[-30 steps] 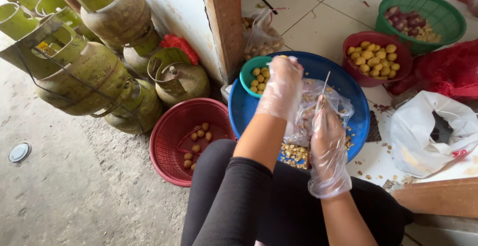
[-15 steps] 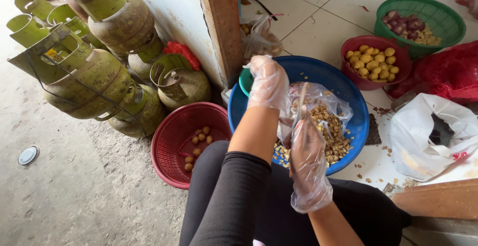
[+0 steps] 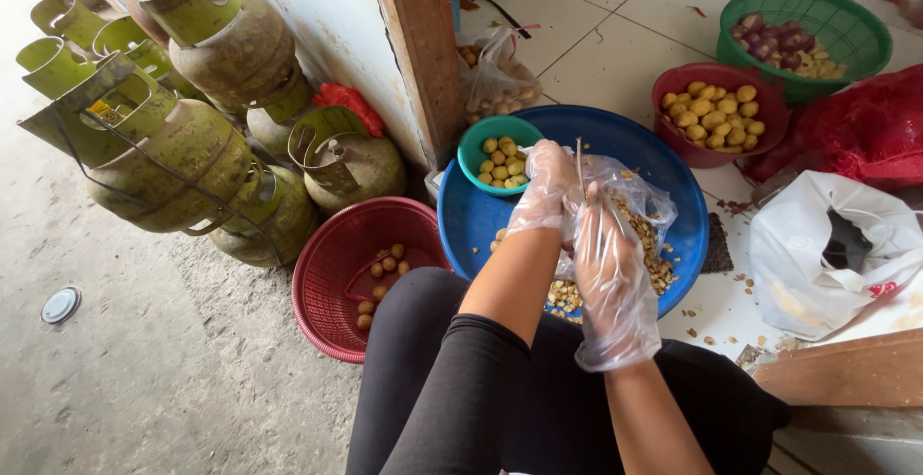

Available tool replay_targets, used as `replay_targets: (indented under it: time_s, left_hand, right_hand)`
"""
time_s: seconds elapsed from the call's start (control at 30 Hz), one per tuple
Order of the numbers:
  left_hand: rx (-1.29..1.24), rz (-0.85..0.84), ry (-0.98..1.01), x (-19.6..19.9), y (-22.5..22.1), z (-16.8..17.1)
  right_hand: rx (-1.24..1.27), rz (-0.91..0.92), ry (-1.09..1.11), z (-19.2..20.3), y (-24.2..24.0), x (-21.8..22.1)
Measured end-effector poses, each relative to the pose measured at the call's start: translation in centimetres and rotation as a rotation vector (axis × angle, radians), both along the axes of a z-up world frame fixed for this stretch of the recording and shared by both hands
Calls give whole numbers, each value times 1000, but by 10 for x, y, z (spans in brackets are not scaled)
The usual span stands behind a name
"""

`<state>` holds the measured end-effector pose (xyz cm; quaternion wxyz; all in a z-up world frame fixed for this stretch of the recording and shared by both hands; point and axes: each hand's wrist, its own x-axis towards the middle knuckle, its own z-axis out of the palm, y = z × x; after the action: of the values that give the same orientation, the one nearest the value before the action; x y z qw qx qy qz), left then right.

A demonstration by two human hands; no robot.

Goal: The person sits on the floor and uses a knife to peel small round nuts, placing the peeled items into a small bowl and the shells into a larger blue basin. The person handles the nuts one at a time and continues the peeling process throughout the clip.

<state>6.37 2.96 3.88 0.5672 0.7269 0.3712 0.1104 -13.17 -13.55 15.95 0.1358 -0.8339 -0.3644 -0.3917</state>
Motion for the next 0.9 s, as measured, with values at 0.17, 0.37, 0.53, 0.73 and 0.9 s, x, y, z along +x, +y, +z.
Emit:
replay_targets:
  time_s: [0.17, 0.37, 0.53, 0.73, 0.9]
  left_hand:
    - [38, -7, 13, -8, -2, -7]
    - [142, -89, 21, -22, -6, -28]
    - [350, -305, 0, -26, -29, -57]
    - [603, -548, -39, -18, -54, -88]
    - [679, -642, -64, -20, -64, -102]
  right_hand:
    - [439, 52, 544, -7, 3, 22]
    - [593, -18, 973, 14, 9, 6]
    - [567, -30, 923, 20, 9, 8]
    - [568, 189, 508, -5, 12, 12]
    - [554, 135, 520, -22, 6, 17]
